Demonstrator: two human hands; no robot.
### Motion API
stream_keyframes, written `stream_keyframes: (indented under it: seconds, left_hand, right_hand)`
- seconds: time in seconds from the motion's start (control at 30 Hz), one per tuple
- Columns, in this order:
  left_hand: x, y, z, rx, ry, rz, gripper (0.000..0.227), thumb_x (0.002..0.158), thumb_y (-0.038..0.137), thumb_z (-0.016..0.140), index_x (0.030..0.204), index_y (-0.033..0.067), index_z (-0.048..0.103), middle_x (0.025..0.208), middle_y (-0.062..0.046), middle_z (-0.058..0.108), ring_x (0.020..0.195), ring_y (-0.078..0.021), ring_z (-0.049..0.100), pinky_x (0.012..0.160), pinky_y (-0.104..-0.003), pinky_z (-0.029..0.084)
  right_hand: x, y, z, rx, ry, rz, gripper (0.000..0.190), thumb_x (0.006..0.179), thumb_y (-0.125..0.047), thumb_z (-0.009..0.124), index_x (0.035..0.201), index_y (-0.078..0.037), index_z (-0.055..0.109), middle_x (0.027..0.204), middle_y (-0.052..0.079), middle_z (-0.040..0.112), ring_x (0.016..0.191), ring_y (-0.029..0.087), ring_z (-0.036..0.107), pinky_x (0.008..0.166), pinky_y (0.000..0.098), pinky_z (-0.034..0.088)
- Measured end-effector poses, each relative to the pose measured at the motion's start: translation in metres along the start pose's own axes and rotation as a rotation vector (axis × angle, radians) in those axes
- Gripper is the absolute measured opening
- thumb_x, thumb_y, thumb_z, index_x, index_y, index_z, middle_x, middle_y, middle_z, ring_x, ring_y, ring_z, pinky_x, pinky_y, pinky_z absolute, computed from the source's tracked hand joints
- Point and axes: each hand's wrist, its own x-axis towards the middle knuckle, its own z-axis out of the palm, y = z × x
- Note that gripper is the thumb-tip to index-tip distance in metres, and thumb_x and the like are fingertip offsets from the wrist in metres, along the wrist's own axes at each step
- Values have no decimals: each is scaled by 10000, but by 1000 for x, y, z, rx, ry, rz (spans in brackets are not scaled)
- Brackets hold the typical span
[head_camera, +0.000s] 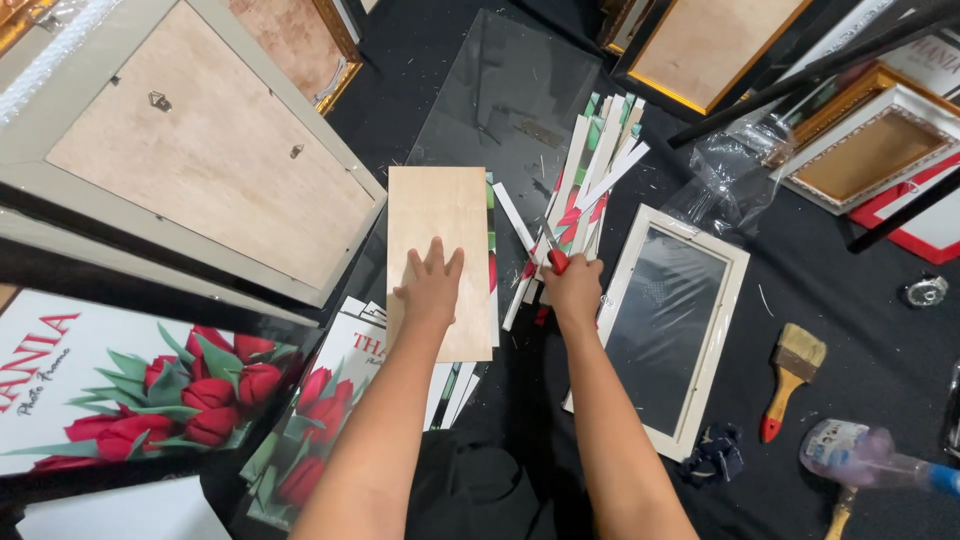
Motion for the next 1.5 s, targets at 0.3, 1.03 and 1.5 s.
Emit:
stream_keyframes:
  seconds: [0.3, 1.03, 1.5]
  left_hand:
    - [2, -1, 7, 12, 6, -18, 1101, 710, -65, 863, 1617, 218, 309, 1717, -181, 136, 1540, -508, 143, 980, -811, 405]
    - [-2, 3, -1, 16, -19, -24, 1082, 711, -64, 857, 1610, 203, 317, 1716, -193, 126, 1539, -515, 141, 972, -803, 429]
    - [-2, 4, -8, 88, -43, -57, 1131, 744, 9, 872, 1640, 218, 215, 1728, -133, 115, 1555, -458, 166, 983, -716, 485]
  right_hand:
    - [-79, 33, 10, -116, -259, -97, 420, 843, -288, 772, 1133, -40, 596, 1118, 202, 637, 1090, 472, 668, 908, 584, 550]
    - [74, 23, 4, 230, 253, 14, 382, 811, -300, 733, 1073, -67, 582, 1091, 144, 588, 997, 385, 685, 831, 510, 611]
    - [51, -106, 56, 90, -268, -117, 402, 1031, -292, 348, 1317, -30, 455, 1042, 273, 690, 965, 471, 713, 807, 588, 590]
